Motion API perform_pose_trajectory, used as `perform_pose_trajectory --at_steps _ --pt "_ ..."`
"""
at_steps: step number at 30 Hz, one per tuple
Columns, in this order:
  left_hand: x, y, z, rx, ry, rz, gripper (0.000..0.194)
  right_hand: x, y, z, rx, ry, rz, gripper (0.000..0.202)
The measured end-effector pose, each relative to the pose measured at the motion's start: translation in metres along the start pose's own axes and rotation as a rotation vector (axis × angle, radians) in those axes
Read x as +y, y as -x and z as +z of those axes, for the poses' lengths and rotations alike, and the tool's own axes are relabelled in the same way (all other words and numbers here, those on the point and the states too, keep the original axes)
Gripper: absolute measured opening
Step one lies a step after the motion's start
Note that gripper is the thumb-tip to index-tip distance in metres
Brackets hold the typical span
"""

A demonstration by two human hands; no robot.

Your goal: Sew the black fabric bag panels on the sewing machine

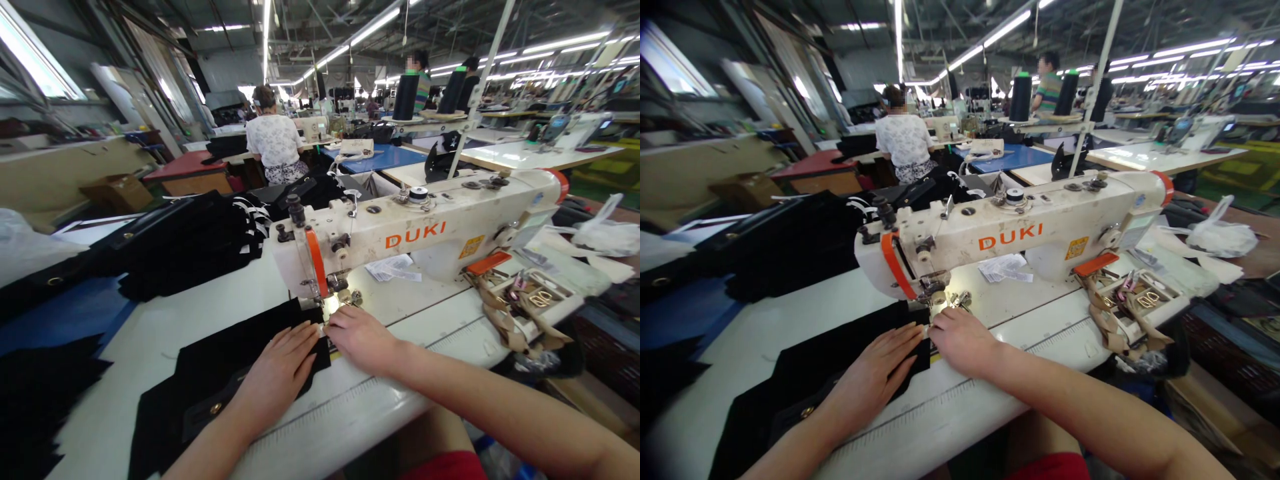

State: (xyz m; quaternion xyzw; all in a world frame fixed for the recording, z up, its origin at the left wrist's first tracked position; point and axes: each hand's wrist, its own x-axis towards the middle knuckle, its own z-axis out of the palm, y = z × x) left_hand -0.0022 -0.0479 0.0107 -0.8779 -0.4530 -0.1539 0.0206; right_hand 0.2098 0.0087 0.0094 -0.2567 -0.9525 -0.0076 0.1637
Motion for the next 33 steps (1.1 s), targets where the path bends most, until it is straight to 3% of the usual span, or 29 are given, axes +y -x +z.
perform_pose_trajectory --at_steps 8,19,33 --pt "-0.011 -0.014 0.007 -0.008 -0.009 -0.011 0.037 0.011 -0.011 0.003 0.02 0.025 -0.017 0.01" --pt "-0.01 -0.014 0.009 -0.024 -0.016 -0.011 0.04 0.011 -0.01 0.002 0.03 -0.012 0.028 0.012" --pt "-0.021 -0.023 0.013 0.045 -0.001 0.032 0.038 0.014 -0.016 0.003 0.003 0.001 0.075 0.017"
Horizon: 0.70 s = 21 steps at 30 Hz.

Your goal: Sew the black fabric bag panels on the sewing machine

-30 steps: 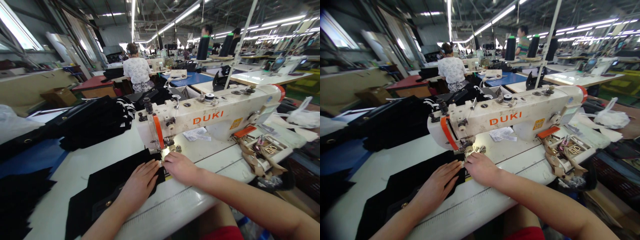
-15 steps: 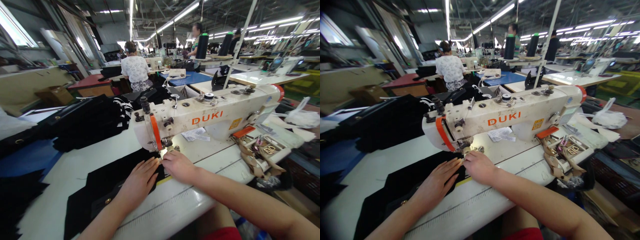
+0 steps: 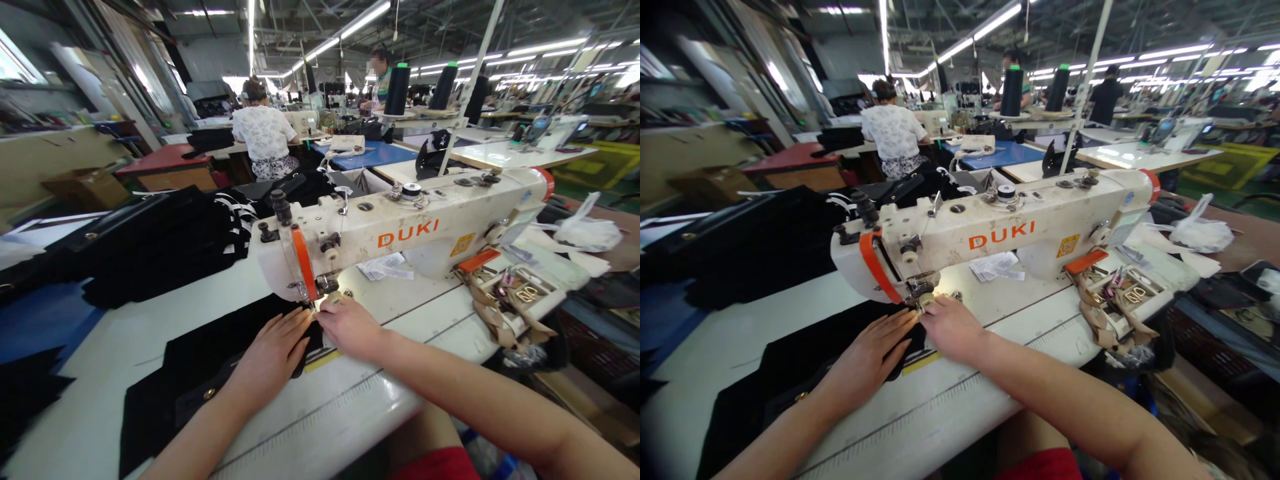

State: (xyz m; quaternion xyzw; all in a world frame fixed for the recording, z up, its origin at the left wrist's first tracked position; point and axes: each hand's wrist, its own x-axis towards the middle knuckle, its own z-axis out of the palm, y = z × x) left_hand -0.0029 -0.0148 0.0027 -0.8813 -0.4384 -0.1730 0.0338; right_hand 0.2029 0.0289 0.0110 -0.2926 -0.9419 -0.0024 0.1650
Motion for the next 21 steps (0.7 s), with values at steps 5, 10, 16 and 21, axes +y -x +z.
perform_pose_trajectory --at_steps 5,10,16,21 --pt "0.001 0.0 0.0 -0.003 -0.003 -0.004 0.038 0.0 0.004 0.003 0.02 0.021 -0.008 0.015" --pt "0.002 0.001 0.0 -0.035 0.018 -0.04 0.037 0.001 0.006 0.006 0.025 0.022 -0.008 0.014" --pt "0.0 -0.003 -0.001 -0.064 0.029 -0.076 0.039 0.001 0.004 0.006 0.019 0.016 -0.017 0.012" --pt "-0.007 -0.01 0.003 -0.059 0.009 -0.105 0.041 0.001 0.005 0.004 0.045 0.044 -0.003 0.012"
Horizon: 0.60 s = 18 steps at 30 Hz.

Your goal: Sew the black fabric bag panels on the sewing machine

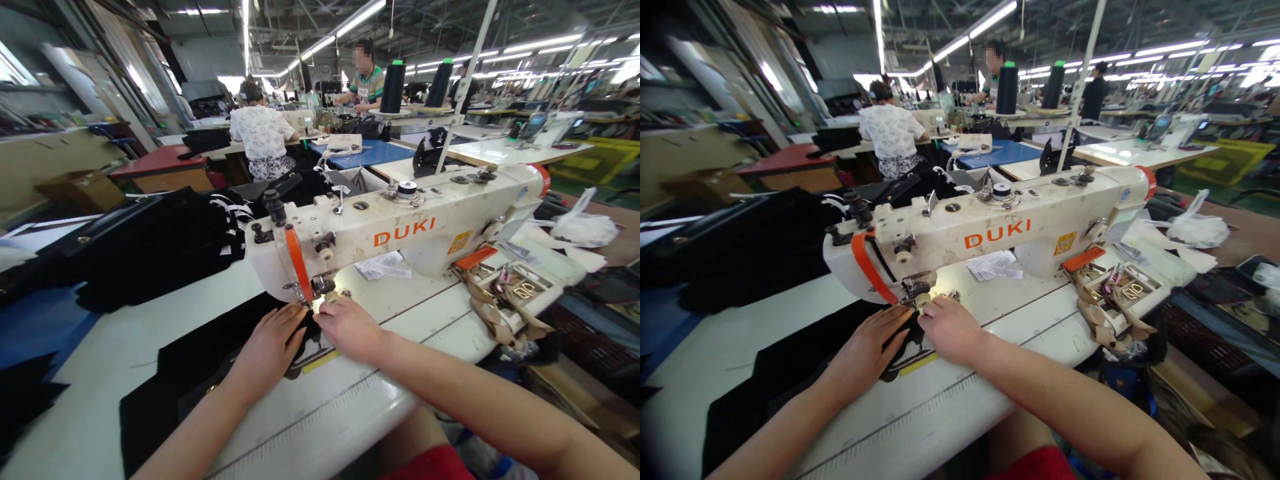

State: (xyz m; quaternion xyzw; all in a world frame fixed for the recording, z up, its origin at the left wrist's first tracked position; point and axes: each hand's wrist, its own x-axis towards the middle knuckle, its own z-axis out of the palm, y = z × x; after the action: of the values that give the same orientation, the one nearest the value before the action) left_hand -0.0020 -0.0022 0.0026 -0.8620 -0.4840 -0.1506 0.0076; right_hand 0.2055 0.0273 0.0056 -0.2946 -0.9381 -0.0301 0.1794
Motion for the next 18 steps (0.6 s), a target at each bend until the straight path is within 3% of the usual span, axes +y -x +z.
perform_pose_trajectory --at_steps 8,14,18 --pt "-0.002 0.002 -0.002 -0.019 -0.017 -0.039 0.041 -0.002 0.007 -0.003 0.094 -0.032 0.009 0.013" --pt "0.02 0.044 -0.024 -0.069 -0.079 -0.058 0.043 -0.005 0.015 -0.005 0.214 -0.118 -0.042 0.018" --pt "0.031 0.086 -0.05 0.106 -0.224 -0.172 0.065 -0.007 0.019 -0.004 0.231 -0.164 -0.069 0.019"
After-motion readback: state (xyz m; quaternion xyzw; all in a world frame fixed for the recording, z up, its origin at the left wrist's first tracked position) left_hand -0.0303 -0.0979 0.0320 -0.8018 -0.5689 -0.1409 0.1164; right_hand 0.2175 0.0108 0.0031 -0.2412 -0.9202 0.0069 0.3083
